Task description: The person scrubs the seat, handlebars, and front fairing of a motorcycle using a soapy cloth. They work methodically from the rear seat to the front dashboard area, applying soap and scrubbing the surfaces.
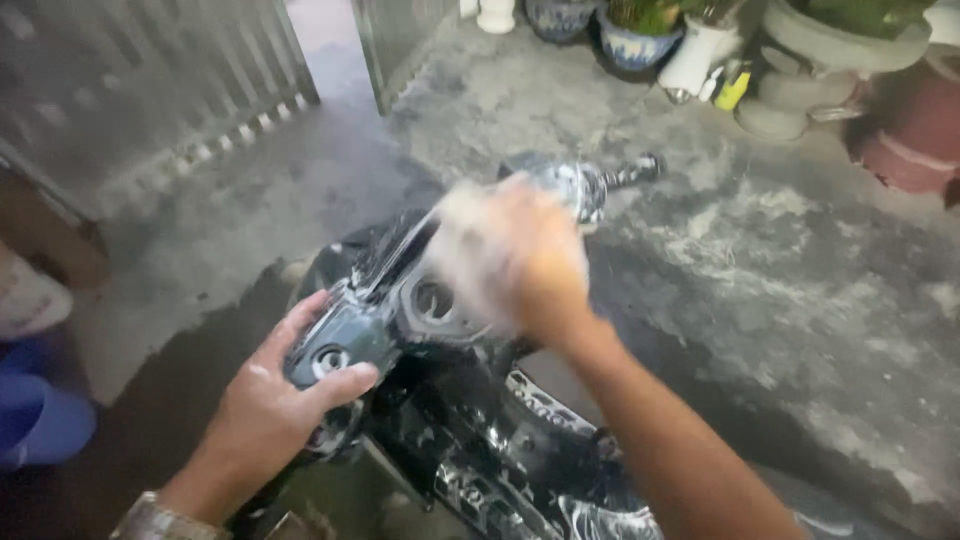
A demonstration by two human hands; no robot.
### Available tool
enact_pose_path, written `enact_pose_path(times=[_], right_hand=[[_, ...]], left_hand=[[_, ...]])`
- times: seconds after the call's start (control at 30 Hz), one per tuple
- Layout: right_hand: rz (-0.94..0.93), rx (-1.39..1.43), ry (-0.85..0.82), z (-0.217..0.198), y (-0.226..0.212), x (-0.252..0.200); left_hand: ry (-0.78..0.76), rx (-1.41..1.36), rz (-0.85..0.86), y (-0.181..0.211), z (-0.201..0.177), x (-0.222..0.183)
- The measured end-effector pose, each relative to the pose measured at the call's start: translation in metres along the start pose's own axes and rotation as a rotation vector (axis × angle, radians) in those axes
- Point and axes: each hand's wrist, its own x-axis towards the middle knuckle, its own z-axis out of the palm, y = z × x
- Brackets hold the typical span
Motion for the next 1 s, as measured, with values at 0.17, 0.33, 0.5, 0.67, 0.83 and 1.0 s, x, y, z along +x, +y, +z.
enact_pose_path(times=[0.17,0.33,0.5,0.67,0.83,1.0], right_hand=[[-0.268,-1.627,0.188,-0.035,-0.099,0.044],[0.395,-0.548,0.241,-0.007,-0.047,0.041],[0.343,-0.383,0.229,-0.026,-0.121,0.031],[0.053,-0.548,0.119,-0.018,-0.148,0.022],[0.605,-0.164,0.166,-0.024,-0.200,-0.004],[-0.100,-0.912,-0.004,-0.008,-0.180,0.030]], left_hand=[[0.253,0.052,0.232,-0.050,0.032,0.004],[0.428,-0.105,0.294,-0.065,0.082,-0.029],[0.386,-0.286,0.374,-0.082,0.148,-0.044],[0.195,-0.488,0.408,-0.099,0.185,-0.072],[-0.034,-0.600,0.371,-0.129,0.150,-0.077],[-0.241,-0.611,0.029,-0.137,0.107,-0.040]])
